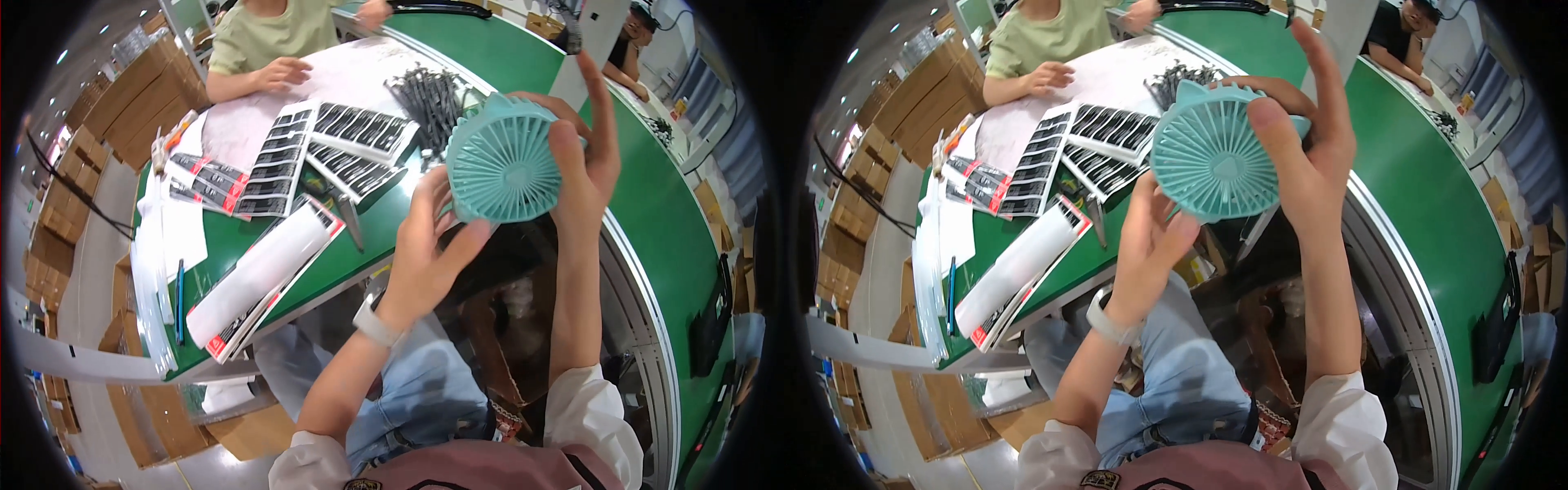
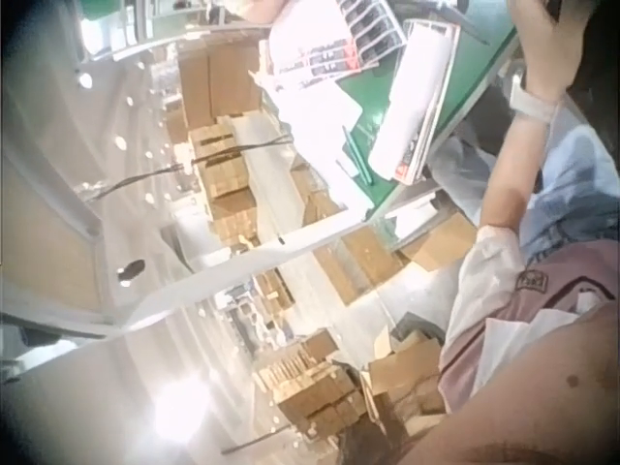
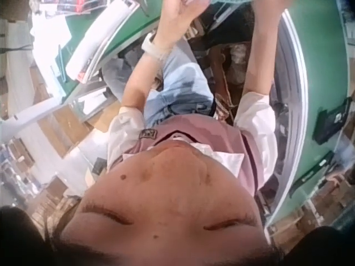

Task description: Applying warning and identification labels to plastic housing components at a manufacturing workstation.

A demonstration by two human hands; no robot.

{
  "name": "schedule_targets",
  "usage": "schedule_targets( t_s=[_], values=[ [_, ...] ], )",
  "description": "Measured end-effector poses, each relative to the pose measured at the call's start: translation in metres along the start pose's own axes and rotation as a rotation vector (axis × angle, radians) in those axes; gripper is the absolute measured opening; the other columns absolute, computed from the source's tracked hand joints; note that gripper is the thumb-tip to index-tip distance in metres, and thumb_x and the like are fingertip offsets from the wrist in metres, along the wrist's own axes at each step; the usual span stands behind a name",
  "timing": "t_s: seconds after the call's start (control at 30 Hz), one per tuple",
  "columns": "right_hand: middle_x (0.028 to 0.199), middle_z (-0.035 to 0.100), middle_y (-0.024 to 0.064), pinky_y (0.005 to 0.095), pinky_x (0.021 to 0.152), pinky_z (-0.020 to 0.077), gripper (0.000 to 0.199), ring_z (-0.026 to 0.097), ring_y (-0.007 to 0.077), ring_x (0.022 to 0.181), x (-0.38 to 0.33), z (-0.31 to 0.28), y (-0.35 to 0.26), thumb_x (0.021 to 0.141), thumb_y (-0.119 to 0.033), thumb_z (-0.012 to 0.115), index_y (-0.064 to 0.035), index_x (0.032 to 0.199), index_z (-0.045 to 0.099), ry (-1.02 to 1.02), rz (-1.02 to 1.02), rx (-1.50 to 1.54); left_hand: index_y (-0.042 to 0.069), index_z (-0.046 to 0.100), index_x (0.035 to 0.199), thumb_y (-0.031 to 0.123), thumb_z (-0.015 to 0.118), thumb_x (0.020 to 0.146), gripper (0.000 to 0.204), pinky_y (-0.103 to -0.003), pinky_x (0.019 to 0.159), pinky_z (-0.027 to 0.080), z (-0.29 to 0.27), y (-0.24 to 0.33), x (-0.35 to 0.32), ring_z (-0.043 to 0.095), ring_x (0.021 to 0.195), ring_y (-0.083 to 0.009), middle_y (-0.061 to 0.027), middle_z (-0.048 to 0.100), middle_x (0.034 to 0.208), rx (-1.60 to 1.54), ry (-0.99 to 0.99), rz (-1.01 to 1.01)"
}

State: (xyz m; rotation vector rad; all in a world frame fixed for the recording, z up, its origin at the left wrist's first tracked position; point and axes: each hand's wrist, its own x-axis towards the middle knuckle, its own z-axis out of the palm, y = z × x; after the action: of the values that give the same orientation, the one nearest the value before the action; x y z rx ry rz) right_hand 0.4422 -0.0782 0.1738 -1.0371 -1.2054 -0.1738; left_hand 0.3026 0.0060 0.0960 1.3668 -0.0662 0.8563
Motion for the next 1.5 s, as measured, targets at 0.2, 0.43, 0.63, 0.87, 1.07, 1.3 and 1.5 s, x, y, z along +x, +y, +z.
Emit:
schedule_targets(
  t_s=[0.2, 0.43, 0.63, 0.87, 1.07, 1.3, 1.5],
  values=[
    [0.101, 0.069, 0.0148, 0.0252, 0.08, 0.0528, 0.063, 0.066, 0.0157, 0.094, 0.013, -0.048, 0.046, 0.093, -0.015, 0.061, -0.0031, 0.146, 0.03, -0.021, -0.027, -0.095, -0.004, 0.036, 0.131, 0.025, 0.068, 0.09, 0.059, -0.034, 0.103, 0.038, 0.021, -0.044, 0.069, 0.052, 0.119, -0.0226, -0.0183, 0.053, 0.127, 0.071, -0.045, -0.128],
    [0.1, 0.07, 0.0131, 0.0267, 0.079, 0.05, 0.065, 0.066, 0.0164, 0.095, 0.016, -0.067, 0.086, 0.089, -0.015, 0.064, -0.0072, 0.146, 0.032, -0.055, 0.016, -0.206, -0.002, 0.043, 0.13, 0.026, 0.06, 0.096, 0.047, -0.026, 0.084, 0.045, 0.016, -0.059, 0.112, 0.054, 0.098, -0.0117, -0.0082, 0.058, 0.111, 0.125, -0.157, -0.04],
    [0.103, 0.069, 0.0096, 0.0276, 0.083, 0.0488, 0.063, 0.065, 0.0159, 0.095, 0.018, -0.071, 0.102, 0.089, -0.011, 0.064, -0.0066, 0.145, 0.034, -0.08, 0.005, -0.335, -0.004, 0.05, 0.125, 0.026, 0.062, 0.094, 0.045, -0.026, 0.08, 0.046, 0.015, -0.074, 0.125, 0.057, 0.092, -0.0114, -0.0073, 0.062, 0.107, 0.196, -0.144, -0.119],
    [0.101, 0.069, 0.0062, 0.03, 0.079, 0.0509, 0.06, 0.067, 0.0218, 0.092, 0.013, -0.069, 0.111, 0.079, -0.006, 0.072, -0.0146, 0.134, 0.052, 0.083, -0.298, -0.576, -0.008, 0.053, 0.121, 0.023, 0.064, 0.092, 0.043, -0.028, 0.071, 0.047, 0.015, -0.085, 0.127, 0.059, 0.082, -0.0127, -0.0114, 0.066, 0.092, 0.388, -0.049, -0.039],
    [0.109, 0.066, 0.0076, 0.0321, 0.09, 0.049, 0.052, 0.063, 0.0164, 0.103, 0.005, -0.065, 0.099, 0.085, -0.004, 0.067, -0.0092, 0.134, 0.05, 0.136, -0.185, -0.615, -0.008, 0.049, 0.126, 0.027, 0.066, 0.091, 0.053, -0.028, 0.074, 0.049, 0.017, -0.085, 0.127, 0.061, 0.09, -0.0159, -0.0169, 0.065, 0.103, 0.43, -0.032, -0.016],
    [0.095, 0.065, 0.006, 0.0283, 0.078, 0.0501, 0.041, 0.063, 0.0152, 0.085, -0.005, -0.066, 0.081, 0.084, -0.001, 0.067, -0.0058, 0.123, 0.056, 0.355, -0.207, -0.333, -0.01, 0.045, 0.128, 0.03, 0.066, 0.091, 0.059, -0.033, 0.088, 0.051, 0.021, -0.077, 0.123, 0.061, 0.106, -0.0234, -0.0246, 0.058, 0.121, 0.382, -0.021, 0.034],
    [0.093, 0.061, 0.0059, 0.0271, 0.08, 0.0489, 0.023, 0.059, 0.0121, 0.083, -0.057, -0.071, 0.045, 0.09, 0.0, 0.061, 0.0037, 0.112, 0.056, 0.414, -0.041, -0.175, -0.01, 0.047, 0.126, 0.031, 0.065, 0.091, 0.057, -0.039, 0.095, 0.047, 0.017, -0.066, 0.11, 0.059, 0.111, -0.0313, -0.0256, 0.058, 0.12, 0.507, 0.028, 0.123]
  ],
)
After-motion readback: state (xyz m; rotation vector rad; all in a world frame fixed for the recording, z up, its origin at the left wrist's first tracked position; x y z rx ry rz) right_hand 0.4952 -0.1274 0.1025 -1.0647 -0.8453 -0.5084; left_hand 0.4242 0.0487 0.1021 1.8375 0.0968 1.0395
